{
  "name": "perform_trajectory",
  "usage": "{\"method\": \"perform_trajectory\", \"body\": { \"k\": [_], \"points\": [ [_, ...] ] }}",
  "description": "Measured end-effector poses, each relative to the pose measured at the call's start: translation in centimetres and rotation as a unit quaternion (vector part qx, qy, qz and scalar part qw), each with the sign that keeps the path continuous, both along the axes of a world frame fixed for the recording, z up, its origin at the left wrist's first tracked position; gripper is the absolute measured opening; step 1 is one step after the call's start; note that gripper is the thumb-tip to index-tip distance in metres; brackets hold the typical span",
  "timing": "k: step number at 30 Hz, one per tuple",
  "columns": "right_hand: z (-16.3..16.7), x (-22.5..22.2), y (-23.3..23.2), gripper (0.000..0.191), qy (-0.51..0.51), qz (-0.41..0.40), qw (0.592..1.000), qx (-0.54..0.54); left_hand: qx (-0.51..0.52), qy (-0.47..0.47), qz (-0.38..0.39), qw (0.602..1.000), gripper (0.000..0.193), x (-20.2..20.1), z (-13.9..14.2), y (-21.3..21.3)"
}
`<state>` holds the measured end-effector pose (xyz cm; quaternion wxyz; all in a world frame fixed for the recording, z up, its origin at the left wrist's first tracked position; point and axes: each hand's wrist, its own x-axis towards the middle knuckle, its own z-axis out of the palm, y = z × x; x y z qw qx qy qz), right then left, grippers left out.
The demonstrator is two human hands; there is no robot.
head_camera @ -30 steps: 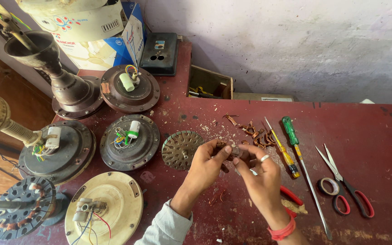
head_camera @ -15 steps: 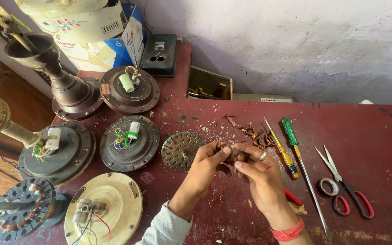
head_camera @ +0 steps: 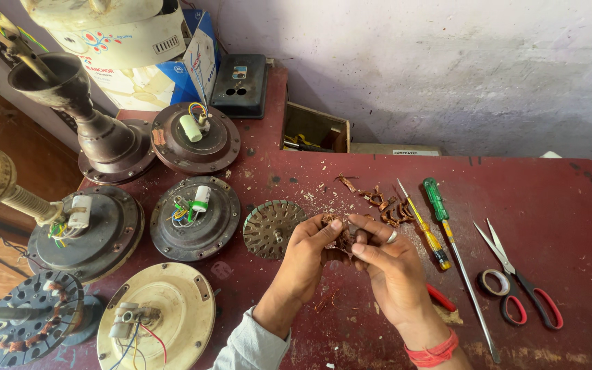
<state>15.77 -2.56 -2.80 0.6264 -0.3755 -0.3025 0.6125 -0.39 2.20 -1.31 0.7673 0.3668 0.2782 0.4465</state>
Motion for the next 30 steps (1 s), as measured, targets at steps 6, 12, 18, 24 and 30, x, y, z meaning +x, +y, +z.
{"method": "perform_trajectory", "body": {
  "k": [6,12,18,24,30],
  "points": [
    [-0.7,-0.3,-0.1,0.042,-0.085,-0.025,0.995,0.053,0.016,0.004,0.015,1.0,0.021,0.3,-0.2,0.0],
    [-0.5,-0.1,0.0,0.039,-0.101,-0.026,0.993,0.059,0.023,0.03,0.02,0.999,0.022,0.3,-0.4,0.0],
    [0.0,0.2,0.3,0.036,-0.023,0.001,1.0,0.0,0.05,0.004,0.002,0.999,0.022,0.3,-0.7,-0.1],
    [0.5,0.6,0.2,0.035,-0.193,-0.046,0.979,0.053,0.131,0.133,0.035,0.982,0.019,0.5,0.0,-0.1],
    [2.3,1.2,0.3,0.035,-0.452,-0.087,0.878,0.127,0.201,0.336,0.095,0.915,0.02,0.1,2.0,-0.7]
  ]
}}
